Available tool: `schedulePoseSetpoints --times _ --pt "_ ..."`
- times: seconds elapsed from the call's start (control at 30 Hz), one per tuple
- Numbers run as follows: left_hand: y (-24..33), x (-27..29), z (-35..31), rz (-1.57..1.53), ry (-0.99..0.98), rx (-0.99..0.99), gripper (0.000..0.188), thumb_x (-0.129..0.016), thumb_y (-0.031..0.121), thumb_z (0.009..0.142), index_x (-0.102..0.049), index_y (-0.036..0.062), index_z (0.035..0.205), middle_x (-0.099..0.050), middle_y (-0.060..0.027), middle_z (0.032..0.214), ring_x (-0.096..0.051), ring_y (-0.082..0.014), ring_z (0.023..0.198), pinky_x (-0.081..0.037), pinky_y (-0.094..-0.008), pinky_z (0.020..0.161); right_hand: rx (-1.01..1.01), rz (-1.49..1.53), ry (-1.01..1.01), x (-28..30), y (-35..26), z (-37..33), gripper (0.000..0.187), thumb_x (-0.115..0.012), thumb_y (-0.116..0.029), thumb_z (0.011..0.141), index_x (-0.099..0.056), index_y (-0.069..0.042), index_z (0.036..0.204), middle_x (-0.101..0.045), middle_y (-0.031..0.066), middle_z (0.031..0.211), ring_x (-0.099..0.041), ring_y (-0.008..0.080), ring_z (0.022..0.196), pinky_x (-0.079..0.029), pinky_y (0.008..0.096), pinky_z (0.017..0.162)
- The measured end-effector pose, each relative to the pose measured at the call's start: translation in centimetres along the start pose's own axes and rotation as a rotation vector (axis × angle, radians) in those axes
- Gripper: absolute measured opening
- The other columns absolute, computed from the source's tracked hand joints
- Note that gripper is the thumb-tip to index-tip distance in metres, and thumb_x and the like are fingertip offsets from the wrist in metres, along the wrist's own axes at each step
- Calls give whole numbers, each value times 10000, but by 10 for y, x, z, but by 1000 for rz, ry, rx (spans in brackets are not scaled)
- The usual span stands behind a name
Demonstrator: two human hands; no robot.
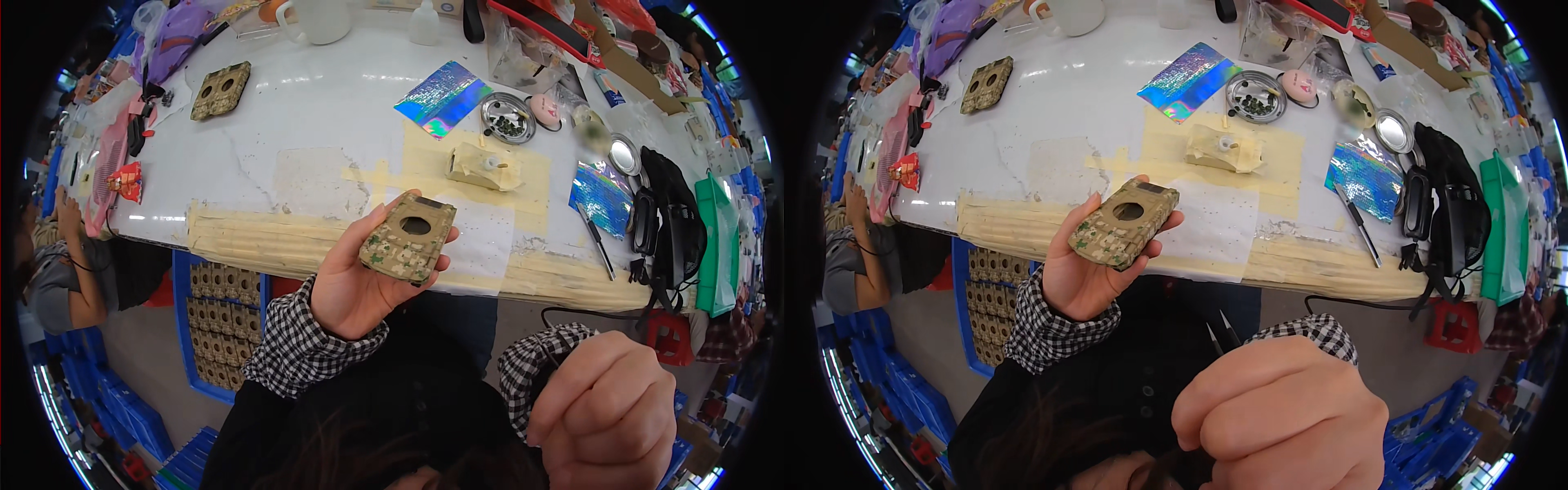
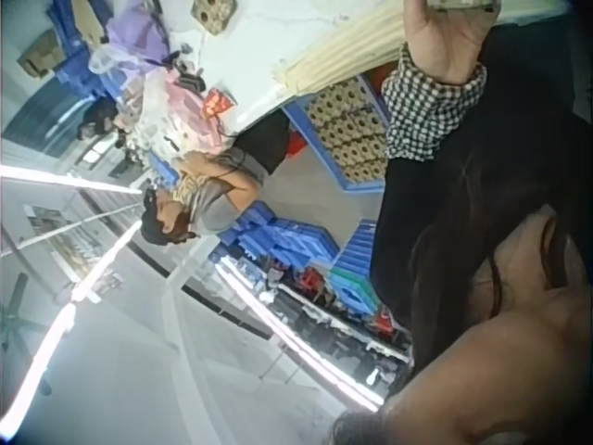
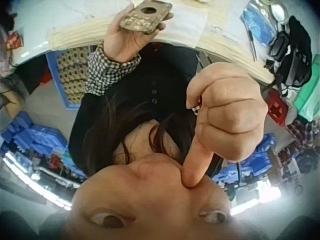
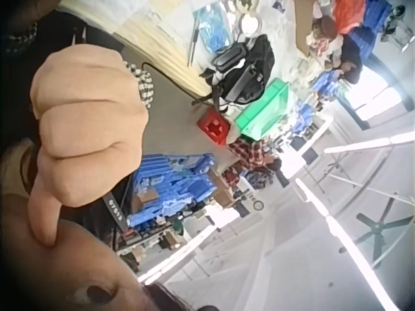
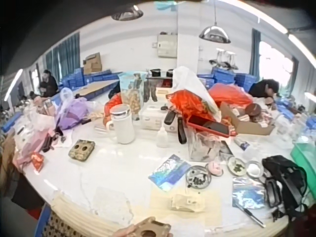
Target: Painting and detailing a small toy tank turret with a brush and using tweezers to handle small parts.
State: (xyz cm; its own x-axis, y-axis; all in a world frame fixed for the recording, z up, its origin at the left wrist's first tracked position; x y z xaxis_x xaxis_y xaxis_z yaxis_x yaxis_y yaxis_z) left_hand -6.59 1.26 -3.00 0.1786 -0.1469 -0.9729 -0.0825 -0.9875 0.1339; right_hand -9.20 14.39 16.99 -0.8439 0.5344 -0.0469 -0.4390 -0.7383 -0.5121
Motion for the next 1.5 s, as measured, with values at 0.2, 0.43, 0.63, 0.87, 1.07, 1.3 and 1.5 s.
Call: schedulePoseSetpoints --times 0.2,0.43,0.63,0.87,1.07,1.3,1.5 --pt "-4 -4 3 35 -21 48 466 -346 338 1021 -331 79 1409 -491 -266 1286 -620 -302 1034 -576 -369 858 -77 -33 18 3 0 4 384 -621 -319 867 -546 -51 604 -393 -14 529 -385 88 396 -484 227 436" --pt "1 -5 -2 -15 -40 19 507 -290 357 1024 -236 99 1457 -366 -326 1362 -617 -337 1049 -595 -377 845 -97 -2 -44 10 4 -13 488 -501 -384 916 -604 0 632 -425 30 558 -434 160 452 -518 331 519" --pt "5 -6 8 -42 -59 19 521 -268 357 1025 -186 112 1477 -296 -351 1403 -604 -361 1078 -594 -388 864 -221 -404 100 55 28 -43 1045 38 -711 883 -704 1 700 -549 86 606 -530 226 554 -522 433 705" --pt "7 -6 18 40 -22 32 452 -330 336 1025 -321 127 1426 -460 -248 1323 -606 -310 1070 -571 -373 857 -487 -628 213 91 58 -62 464 -503 -379 940 -681 43 864 -655 143 771 -614 243 697 -488 324 680" --pt "9 -4 18 126 4 20 489 -331 331 1028 -316 47 1425 -448 -194 1373 -572 -293 1142 -525 -386 931 -574 -814 214 101 91 -70 116 -668 -12 836 -657 9 950 -628 117 805 -592 216 760 -454 280 673" --pt "14 -5 15 89 -53 -45 530 -313 347 1029 -284 13 1439 -414 -217 1404 -543 -298 1185 -502 -388 965 -439 -1192 14 88 118 -59 216 -752 -56 727 -671 -34 927 -614 100 783 -581 280 760 -469 358 656" --pt "13 -7 15 -42 -104 -53 558 -315 385 1025 -285 12 1438 -398 -272 1395 -509 -331 1221 -490 -388 987 -441 -1228 -2 87 125 -59 189 -758 -76 722 -676 -38 888 -627 98 771 -590 269 762 -476 356 654"
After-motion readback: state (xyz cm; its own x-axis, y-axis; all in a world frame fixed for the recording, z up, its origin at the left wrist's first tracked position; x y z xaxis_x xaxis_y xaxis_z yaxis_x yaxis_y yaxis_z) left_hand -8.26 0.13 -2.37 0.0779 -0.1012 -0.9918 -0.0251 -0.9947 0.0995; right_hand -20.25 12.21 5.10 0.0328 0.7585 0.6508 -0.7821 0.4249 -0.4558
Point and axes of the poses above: each hand's wrist, its own z-axis towards the middle knuckle, its own x-axis out of the back of the hand, y = z × x, the point moved 8 cm from there along z, towards the middle knuckle
